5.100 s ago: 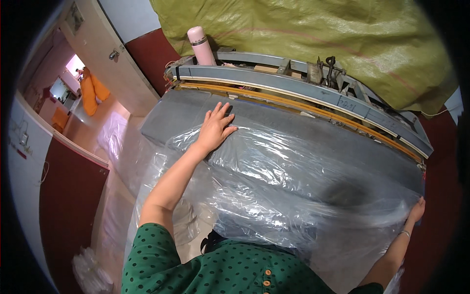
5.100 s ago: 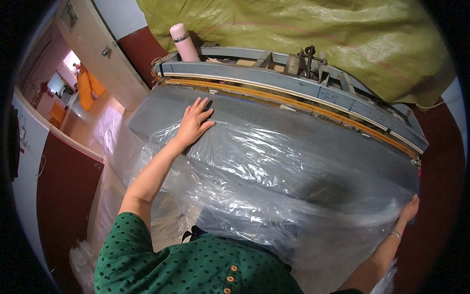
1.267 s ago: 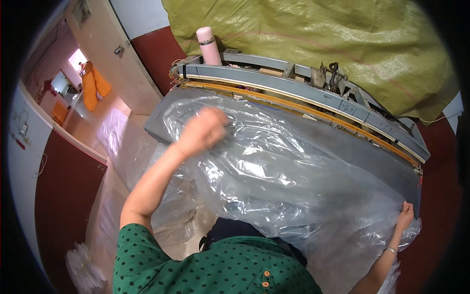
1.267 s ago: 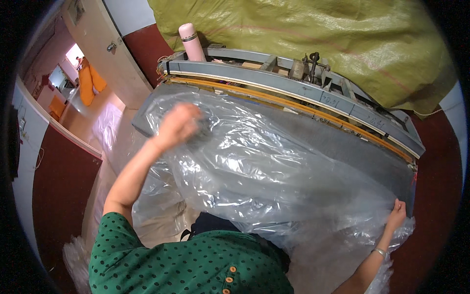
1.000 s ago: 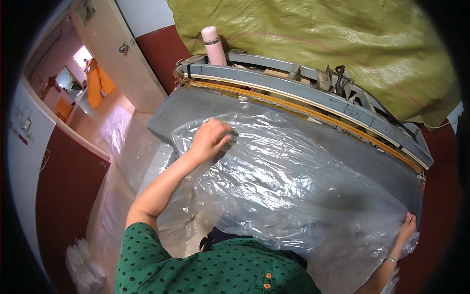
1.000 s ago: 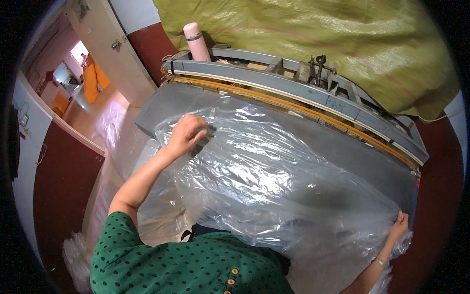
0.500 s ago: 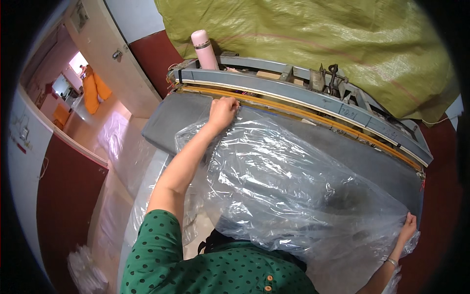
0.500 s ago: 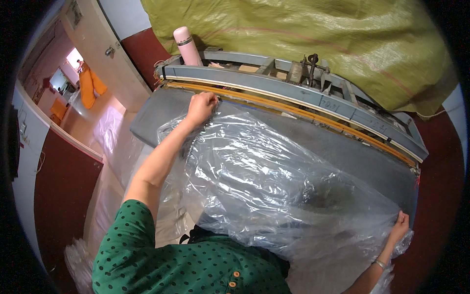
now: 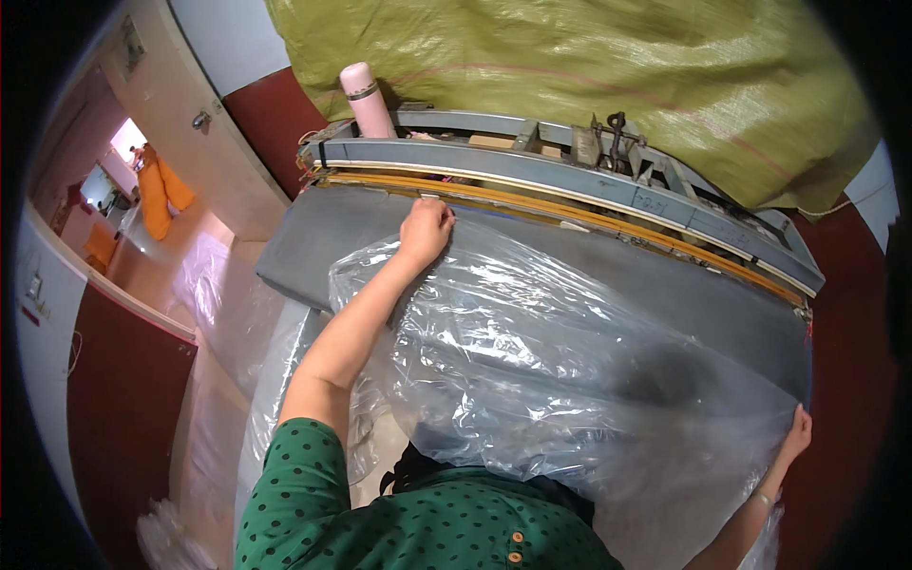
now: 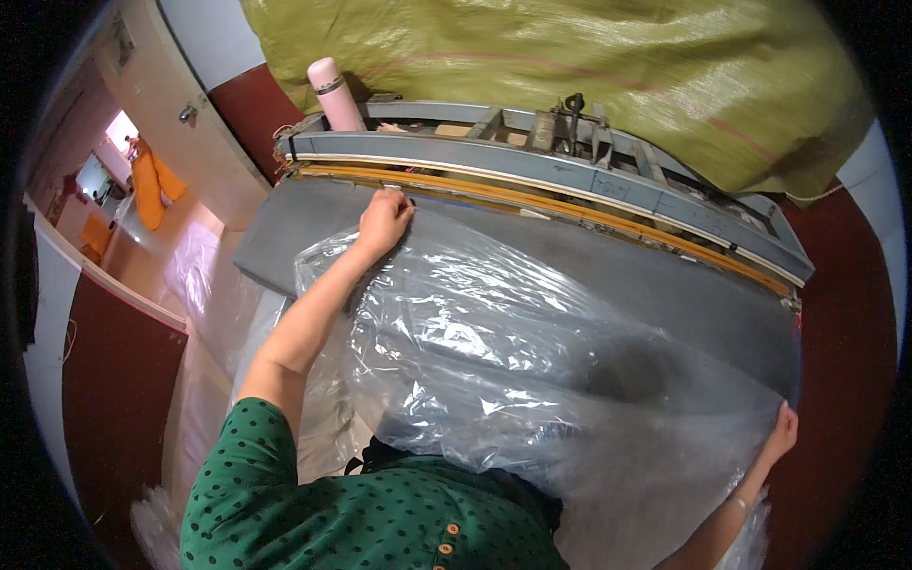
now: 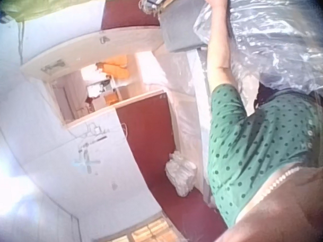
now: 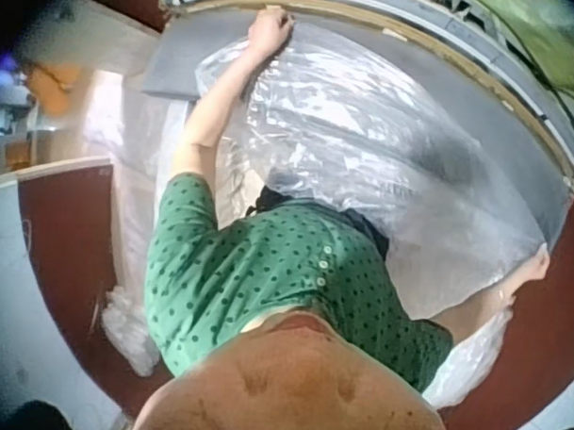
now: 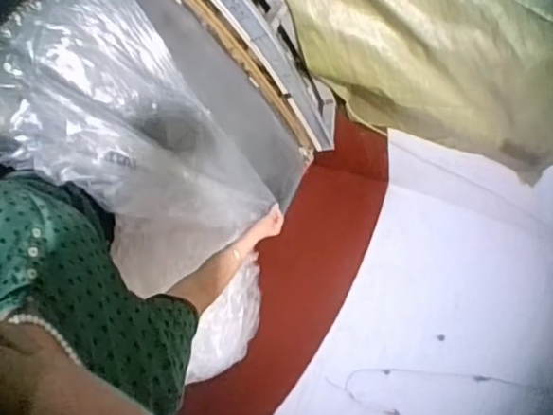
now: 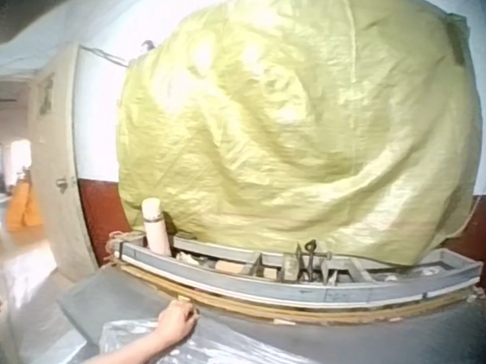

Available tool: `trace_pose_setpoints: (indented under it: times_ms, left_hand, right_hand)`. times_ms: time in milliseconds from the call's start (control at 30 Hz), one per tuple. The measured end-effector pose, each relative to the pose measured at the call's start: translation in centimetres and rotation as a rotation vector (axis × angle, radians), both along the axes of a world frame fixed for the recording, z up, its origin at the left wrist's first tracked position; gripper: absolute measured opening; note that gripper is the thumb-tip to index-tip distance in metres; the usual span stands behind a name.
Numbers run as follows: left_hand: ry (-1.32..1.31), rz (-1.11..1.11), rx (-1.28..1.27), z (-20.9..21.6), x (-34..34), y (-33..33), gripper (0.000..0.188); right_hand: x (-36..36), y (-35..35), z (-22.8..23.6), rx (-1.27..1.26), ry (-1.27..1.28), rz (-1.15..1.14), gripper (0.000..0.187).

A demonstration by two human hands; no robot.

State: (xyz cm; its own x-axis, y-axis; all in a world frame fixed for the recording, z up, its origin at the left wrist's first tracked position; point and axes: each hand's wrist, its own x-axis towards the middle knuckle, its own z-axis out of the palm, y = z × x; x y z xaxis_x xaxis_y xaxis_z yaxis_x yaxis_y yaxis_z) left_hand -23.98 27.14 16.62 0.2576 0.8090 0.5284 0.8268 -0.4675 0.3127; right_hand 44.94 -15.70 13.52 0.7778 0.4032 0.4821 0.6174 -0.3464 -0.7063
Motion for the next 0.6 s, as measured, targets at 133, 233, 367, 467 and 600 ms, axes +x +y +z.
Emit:
trace_pose_setpoints:
  times_ms: [133,233,367,467,600]
  left_hand:
    - [-0.337,0.192,-0.085,1.4,0.3,1.4,0.023]
    - [-0.973,0.128,-0.089,2.7,-3.9,2.4,0.018]
    - [-0.579,0.333,0.163,-1.9,-5.5,5.2,0.018]
    - [-0.609,0.378,0.121,-3.8,-10.9,7.8,0.021]
    - [-0.682,0.346,0.082,-3.5,-9.4,9.4,0.023]
  right_hand:
    - [0.8,5.9,3.0,0.16,0.051,-0.048,0.027]
    - [-2.6,13.9,5.0,0.3,0.038,-0.112,0.027]
    - [0.0,20.0,-0.7,0.308,-0.108,-0.027,0.022]
    - [-6.1,25.8,-0.1,0.436,0.139,0.129,0.02]
    - [-5.6,27.6,0.2,0.417,0.239,0.127,0.019]
